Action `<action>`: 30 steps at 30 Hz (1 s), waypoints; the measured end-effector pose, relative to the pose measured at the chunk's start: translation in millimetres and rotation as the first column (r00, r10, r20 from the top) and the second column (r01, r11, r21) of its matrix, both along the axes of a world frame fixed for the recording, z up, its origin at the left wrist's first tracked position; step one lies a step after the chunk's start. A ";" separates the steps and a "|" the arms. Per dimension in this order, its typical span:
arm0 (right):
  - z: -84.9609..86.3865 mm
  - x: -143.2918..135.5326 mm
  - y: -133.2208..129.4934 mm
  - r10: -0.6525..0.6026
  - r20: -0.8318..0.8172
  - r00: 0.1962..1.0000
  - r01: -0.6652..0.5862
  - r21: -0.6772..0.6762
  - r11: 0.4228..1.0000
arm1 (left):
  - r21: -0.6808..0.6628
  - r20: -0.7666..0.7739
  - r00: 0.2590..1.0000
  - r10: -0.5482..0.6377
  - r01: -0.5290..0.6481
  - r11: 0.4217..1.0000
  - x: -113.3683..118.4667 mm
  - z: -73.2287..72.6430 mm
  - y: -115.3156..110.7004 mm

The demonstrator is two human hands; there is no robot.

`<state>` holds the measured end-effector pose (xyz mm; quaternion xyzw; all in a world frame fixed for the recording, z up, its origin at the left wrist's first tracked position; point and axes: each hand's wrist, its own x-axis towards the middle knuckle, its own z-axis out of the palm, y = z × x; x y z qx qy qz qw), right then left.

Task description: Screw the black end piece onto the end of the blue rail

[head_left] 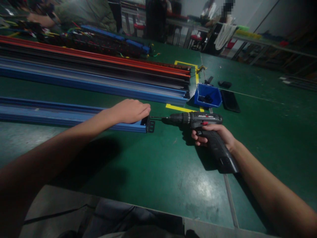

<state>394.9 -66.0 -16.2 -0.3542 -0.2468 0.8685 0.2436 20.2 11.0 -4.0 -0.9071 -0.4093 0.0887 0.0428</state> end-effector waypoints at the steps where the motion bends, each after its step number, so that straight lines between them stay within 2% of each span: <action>1: -0.4 0.2 0.0 -0.001 0.004 1.000 0.001 0.001 1.000 | 0.003 -0.005 1.000 0.001 -0.001 1.000 0.0 -0.2 0.2; 18: 2.7 -1.6 -1.3 -0.032 0.042 0.999 0.033 -0.029 0.999 | 0.016 -0.003 1.000 0.008 -0.008 1.000 -0.2 0.2 -0.4; 30: 2.1 -1.6 -1.0 -0.019 0.026 0.999 0.019 -0.004 1.000 | -0.016 0.013 1.000 0.008 -0.008 1.000 0.7 2.1 -0.7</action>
